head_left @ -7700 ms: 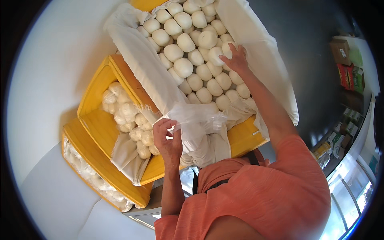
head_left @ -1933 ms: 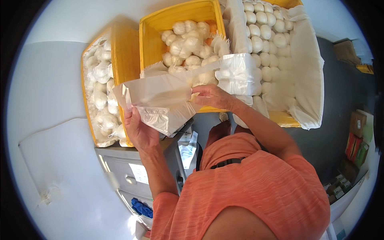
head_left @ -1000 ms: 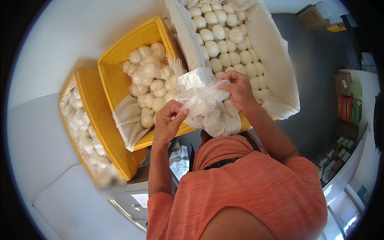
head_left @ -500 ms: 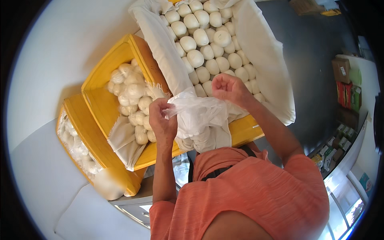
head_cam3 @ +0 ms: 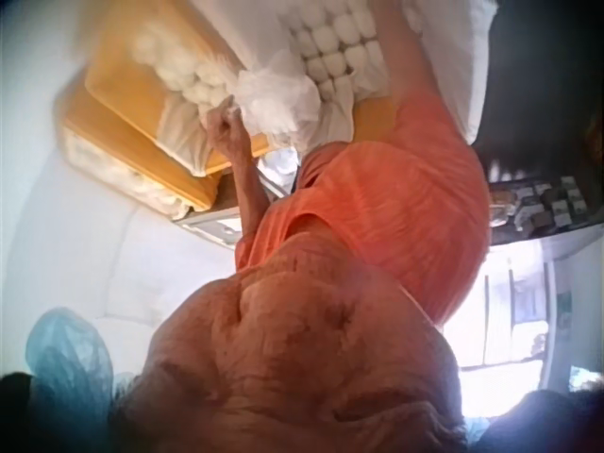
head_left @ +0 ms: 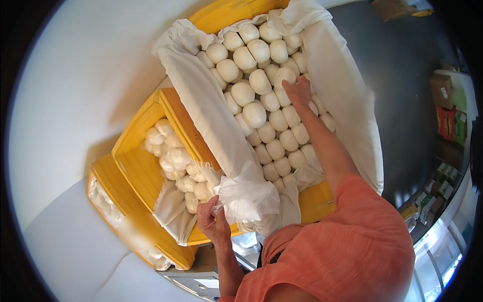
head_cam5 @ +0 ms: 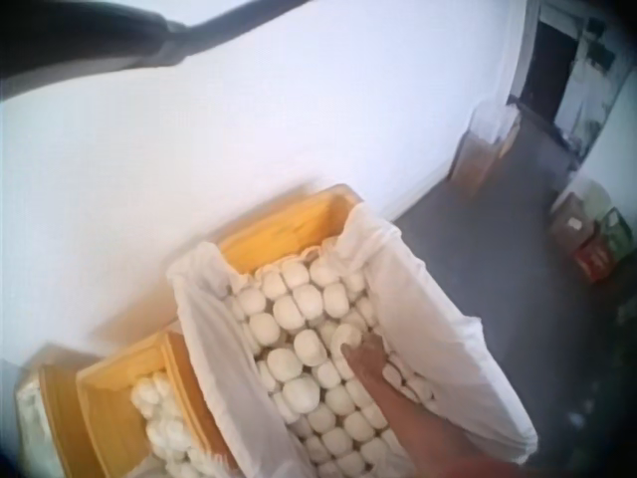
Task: The person repeatedly picks small white dough balls from a yellow bin and places them into a white cloth bag, then ties the bag and sets it aside. The process continues with multiple bags being filled and tied in sequence.
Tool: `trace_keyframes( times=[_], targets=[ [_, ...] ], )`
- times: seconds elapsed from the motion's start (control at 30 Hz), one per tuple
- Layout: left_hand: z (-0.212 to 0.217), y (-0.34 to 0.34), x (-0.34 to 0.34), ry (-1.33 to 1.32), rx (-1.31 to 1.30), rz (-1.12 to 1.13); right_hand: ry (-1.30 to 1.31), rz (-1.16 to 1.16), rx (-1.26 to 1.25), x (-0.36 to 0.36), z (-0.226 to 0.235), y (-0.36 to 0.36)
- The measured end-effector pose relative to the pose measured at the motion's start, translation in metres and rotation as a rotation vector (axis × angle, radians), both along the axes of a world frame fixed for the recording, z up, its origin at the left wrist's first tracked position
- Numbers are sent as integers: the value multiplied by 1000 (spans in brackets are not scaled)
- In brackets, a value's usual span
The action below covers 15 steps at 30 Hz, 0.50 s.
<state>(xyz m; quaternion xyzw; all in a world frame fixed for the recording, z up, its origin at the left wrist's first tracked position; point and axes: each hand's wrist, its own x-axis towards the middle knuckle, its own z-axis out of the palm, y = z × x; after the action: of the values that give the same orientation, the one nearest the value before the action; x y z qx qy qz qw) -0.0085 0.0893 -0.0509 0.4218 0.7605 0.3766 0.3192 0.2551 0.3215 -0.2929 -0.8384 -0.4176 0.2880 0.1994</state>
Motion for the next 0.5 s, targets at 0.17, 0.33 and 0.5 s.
trace_keyframes(
  times=[0.17, 0.33, 0.5],
  targets=[
    [-4, 27, 2, -72, -55, 100, -140, 308, 465, -44, -8, 12],
    [-4, 37, -9, -188, -59, 177, -240, 483, 170, -53, -8, 26],
    [-14, 43, -21, -60, 52, 107, -179, 480, 170, -25, -10, 50]
  ],
)
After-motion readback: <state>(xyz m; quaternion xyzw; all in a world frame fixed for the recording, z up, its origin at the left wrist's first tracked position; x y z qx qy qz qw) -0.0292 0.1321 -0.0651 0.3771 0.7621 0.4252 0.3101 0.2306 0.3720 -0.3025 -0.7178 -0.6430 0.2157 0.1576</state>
